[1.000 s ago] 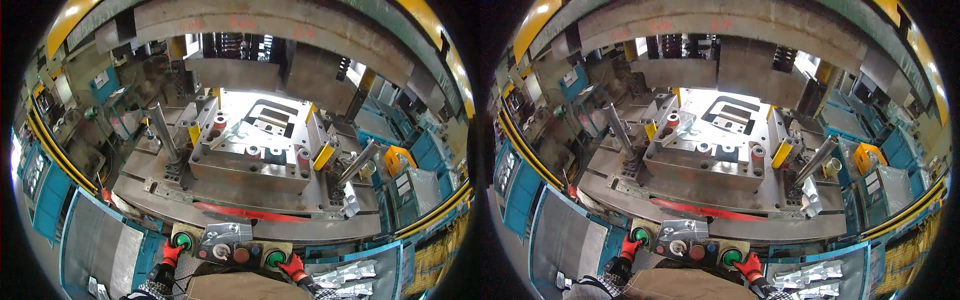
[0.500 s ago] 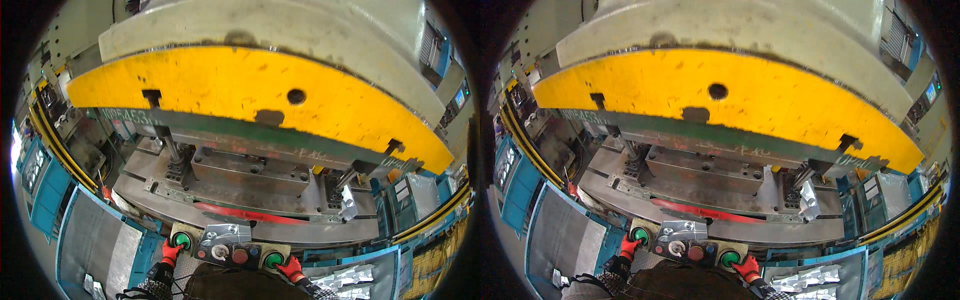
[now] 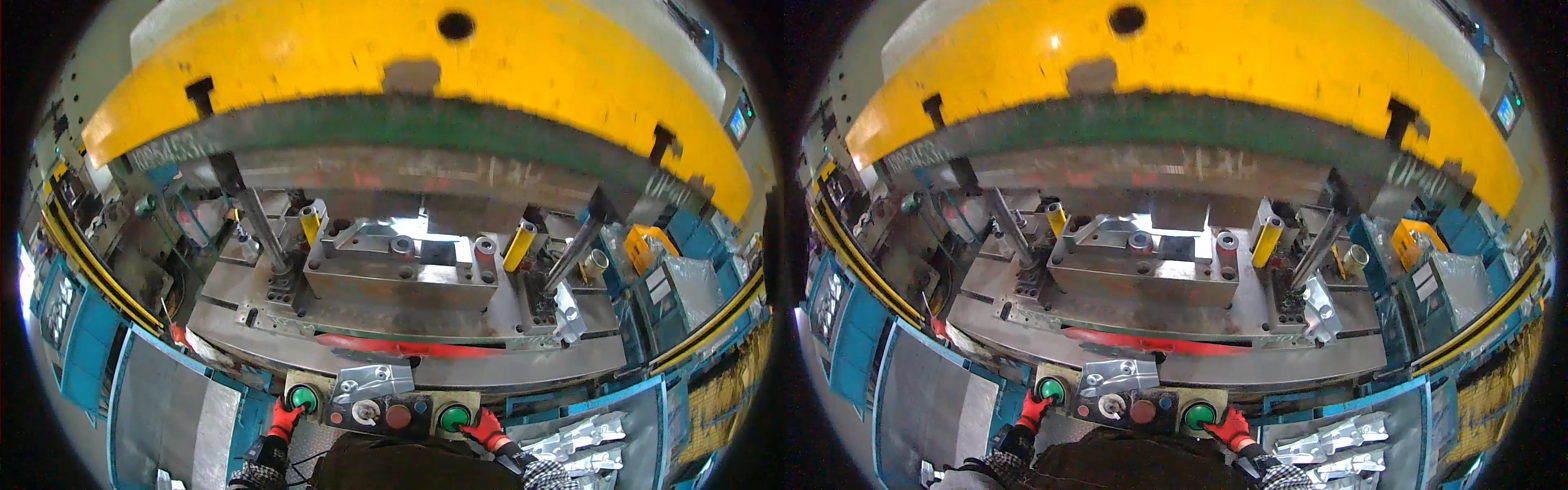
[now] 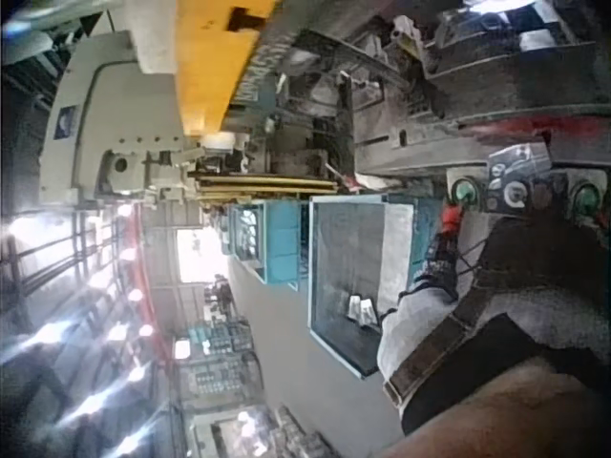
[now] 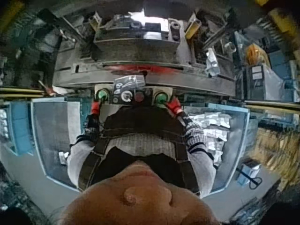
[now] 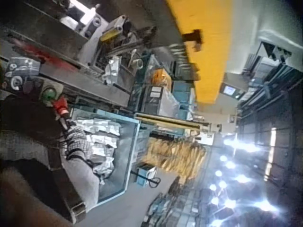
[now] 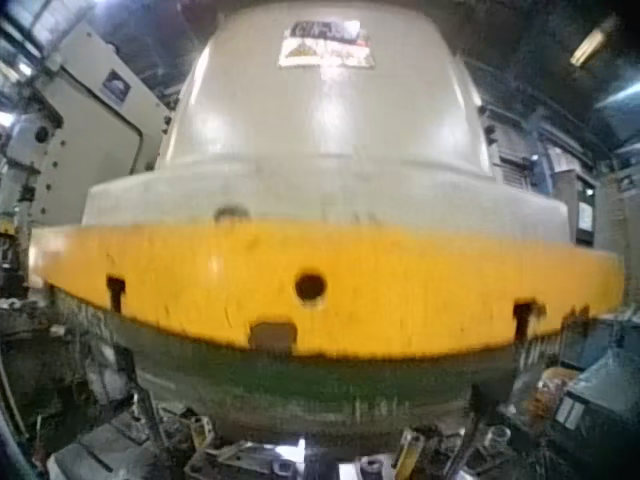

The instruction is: Operating an industrial press machine to shape metal components.

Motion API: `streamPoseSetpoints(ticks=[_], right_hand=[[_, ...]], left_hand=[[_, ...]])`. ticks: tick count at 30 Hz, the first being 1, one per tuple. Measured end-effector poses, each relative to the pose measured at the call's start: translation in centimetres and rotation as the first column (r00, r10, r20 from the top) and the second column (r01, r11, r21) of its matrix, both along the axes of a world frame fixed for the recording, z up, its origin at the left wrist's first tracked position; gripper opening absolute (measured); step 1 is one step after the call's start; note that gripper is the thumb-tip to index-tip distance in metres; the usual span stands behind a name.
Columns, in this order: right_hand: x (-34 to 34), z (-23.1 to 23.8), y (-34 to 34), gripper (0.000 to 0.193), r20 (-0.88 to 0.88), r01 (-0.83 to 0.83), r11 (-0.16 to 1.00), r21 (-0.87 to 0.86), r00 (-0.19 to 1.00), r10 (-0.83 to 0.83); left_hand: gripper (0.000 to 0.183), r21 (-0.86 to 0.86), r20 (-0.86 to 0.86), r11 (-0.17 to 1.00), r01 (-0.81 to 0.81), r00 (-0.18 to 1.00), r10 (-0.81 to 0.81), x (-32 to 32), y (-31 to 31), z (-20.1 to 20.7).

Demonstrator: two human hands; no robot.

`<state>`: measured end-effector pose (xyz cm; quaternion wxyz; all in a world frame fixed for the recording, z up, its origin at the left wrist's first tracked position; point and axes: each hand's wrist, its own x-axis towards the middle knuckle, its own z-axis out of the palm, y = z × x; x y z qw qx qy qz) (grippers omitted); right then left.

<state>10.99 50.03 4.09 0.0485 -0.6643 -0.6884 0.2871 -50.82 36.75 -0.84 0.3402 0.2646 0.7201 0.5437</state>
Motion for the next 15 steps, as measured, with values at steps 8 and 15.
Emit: streamPoseSetpoints(ticks=[8, 15], right_hand=[[-0.4, 1.0, 0.2, 0.126, 0.020, 0.022, 0.994, -0.106, 1.000, -0.019], [0.8, -0.1, 0.1, 0.112, -0.154, 0.019, 0.997, -0.071, 0.988, -0.030]], left_hand=[[0.072, -0.164, -0.079, 0.737, 0.656, 0.736, -0.673, -2.4, 13.0, 23.4], [0.075, 0.225, -0.602, 0.392, 0.892, 0.444, -0.664, 12.6, 34.2, 46.0]])
